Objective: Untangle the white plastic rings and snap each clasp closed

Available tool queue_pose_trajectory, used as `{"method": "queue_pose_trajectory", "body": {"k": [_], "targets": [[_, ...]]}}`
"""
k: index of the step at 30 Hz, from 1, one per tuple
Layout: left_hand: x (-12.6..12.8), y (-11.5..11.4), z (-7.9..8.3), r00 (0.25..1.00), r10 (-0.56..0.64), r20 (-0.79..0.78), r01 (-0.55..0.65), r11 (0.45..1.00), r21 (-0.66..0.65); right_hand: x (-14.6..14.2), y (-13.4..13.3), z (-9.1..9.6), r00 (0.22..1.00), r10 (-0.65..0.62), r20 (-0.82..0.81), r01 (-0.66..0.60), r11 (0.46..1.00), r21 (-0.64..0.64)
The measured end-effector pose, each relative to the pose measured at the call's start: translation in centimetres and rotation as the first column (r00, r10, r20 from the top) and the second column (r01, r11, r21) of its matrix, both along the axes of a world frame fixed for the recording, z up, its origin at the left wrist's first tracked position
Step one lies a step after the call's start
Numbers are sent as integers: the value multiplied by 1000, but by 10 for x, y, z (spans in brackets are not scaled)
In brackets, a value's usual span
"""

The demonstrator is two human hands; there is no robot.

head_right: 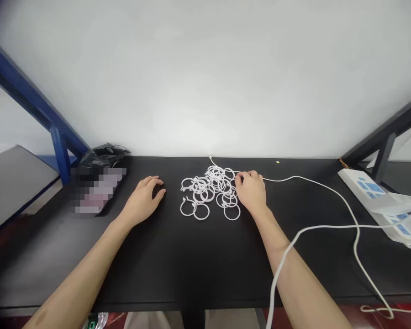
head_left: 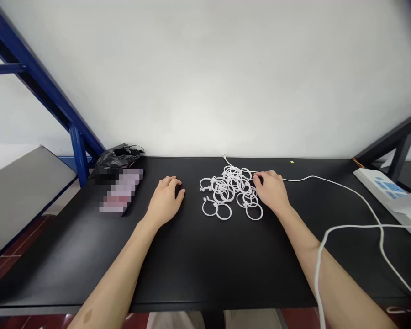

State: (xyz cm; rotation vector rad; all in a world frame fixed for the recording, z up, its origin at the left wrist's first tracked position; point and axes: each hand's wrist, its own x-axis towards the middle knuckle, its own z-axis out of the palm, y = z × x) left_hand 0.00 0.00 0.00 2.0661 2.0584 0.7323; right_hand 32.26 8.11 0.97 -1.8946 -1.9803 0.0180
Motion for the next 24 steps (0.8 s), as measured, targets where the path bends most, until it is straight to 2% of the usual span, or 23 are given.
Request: {"method": "queue_pose_trajectory", "body": {"k": [7, 10, 11, 13, 15, 17, 20, 24], "targets": [[2, -2, 2, 1000, -3, -14, 2, 1000, -26, -4, -2, 4, 1000, -9, -14, 9, 1000, 25], [3, -2, 3, 1000, -1, -14, 1, 1000, -31, -14, -13, 18, 997, -18, -77, 32, 982, 188], [3, -2, 3, 1000, -3, -16, 2, 1000, -30, -19, -19, 24, 993, 25, -113, 5, 967, 255], [3, -2, 3, 1000, -8, -23, 7, 1000, -24, -31, -34, 37, 953, 238, -189, -173, 936, 307], [3, -1, 3, 1000, -7, -27, 7, 1000, -15, -43, -51, 48, 856, 454, -248, -435, 891, 128], [3, -1, 3, 1000, -2, -28, 2, 1000, -7, -52, -65, 53, 784, 578, -228, -604, 795, -60], [2, -1, 3, 1000, -2, -30, 2, 1000, -1, -59, -76, 54, 740, 654, -161, -673, 711, -204], [1, -1, 1, 1000, -9, -26, 9, 1000, 5, -61, -78, 51, 735, 673, -88, -670, 699, -251]]}}
